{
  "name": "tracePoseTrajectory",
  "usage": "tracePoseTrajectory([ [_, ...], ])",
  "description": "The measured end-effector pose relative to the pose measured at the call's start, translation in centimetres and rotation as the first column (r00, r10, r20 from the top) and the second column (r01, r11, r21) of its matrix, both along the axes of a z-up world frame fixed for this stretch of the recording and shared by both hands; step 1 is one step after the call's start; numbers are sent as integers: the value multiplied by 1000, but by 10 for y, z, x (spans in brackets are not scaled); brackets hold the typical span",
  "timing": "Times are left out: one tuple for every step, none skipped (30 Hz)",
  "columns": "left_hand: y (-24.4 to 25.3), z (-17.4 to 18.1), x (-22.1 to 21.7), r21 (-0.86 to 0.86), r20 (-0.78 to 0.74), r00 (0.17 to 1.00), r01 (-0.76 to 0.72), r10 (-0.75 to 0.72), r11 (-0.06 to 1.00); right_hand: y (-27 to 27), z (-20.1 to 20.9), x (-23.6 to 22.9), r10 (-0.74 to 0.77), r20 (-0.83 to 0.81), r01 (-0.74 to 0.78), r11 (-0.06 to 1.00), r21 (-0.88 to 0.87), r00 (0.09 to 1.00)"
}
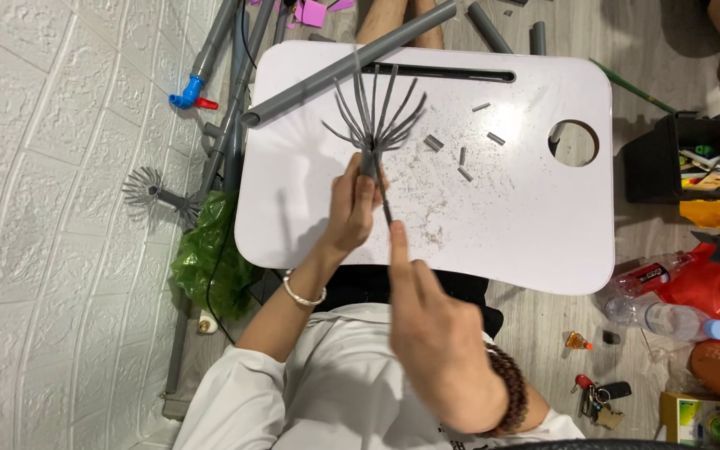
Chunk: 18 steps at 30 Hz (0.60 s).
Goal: Scraping and cleaning the edges of grey plastic pipe fittings with a flat file on a portable desk.
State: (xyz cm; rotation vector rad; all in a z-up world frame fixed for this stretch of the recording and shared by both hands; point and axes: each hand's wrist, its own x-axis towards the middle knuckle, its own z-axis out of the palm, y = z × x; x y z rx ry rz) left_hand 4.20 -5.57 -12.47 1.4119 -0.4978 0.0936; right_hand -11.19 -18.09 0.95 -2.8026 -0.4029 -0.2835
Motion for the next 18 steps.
tracePoseTrajectory([
  [6,-1,4,-3,2,1000,1,-1,1000,-11,-2,3,-1,2,1,1000,-3,1000],
  [13,-2,8,109,91,994,-72,62,991,-21,-5,6,-6,-74,13,996,89,997],
  [20,-3,12,209,187,975,-159,120,965,-31,-7,11,1,-148,25,984,176,989],
  [25,7,12,203,191,973,-165,126,965,-38,-7,14,6,-143,19,985,172,990],
  [30,16,12,331,230,967,-182,108,926,-44,-8,17,19,-146,34,935,354,989],
  [36,25,11,452,265,960,-201,84,869,-50,-8,20,33,-147,50,851,523,989],
  [37,36,9,447,269,959,-209,92,870,-53,-15,21,38,-143,42,854,519,989],
  [37,47,7,491,411,907,-304,90,816,-56,-22,22,1,-171,95,827,555,985],
  [39,58,6,518,545,835,-400,68,756,-57,-29,23,-38,-199,150,794,589,979],
  [40,69,3,513,550,832,-404,71,757,-60,-40,25,-37,-192,145,797,587,981],
  [40,80,-2,551,603,796,-463,53,694,-65,-50,27,-21,-113,86,794,601,993],
  [39,90,-6,581,651,758,-522,29,625,-69,-60,30,-6,-33,25,791,611,999],
  [39,96,-7,575,656,754,-526,32,627,-71,-68,31,-5,-27,20,794,608,1000],
  [38,102,-8,557,706,708,-551,-5,621,-72,-76,33,25,-13,-9,721,693,1000],
  [39,106,-11,542,748,663,-571,-44,616,-73,-85,32,55,-2,-33,638,770,999],
  [39,111,-14,541,747,664,-572,-41,617,-76,-92,33,56,-3,-33,640,768,998],
  [38,115,-16,545,769,634,-587,-77,599,-79,-98,33,65,-33,-14,613,790,997],
  [38,120,-18,546,789,604,-603,-114,581,-83,-105,33,76,-63,6,586,810,995],
])
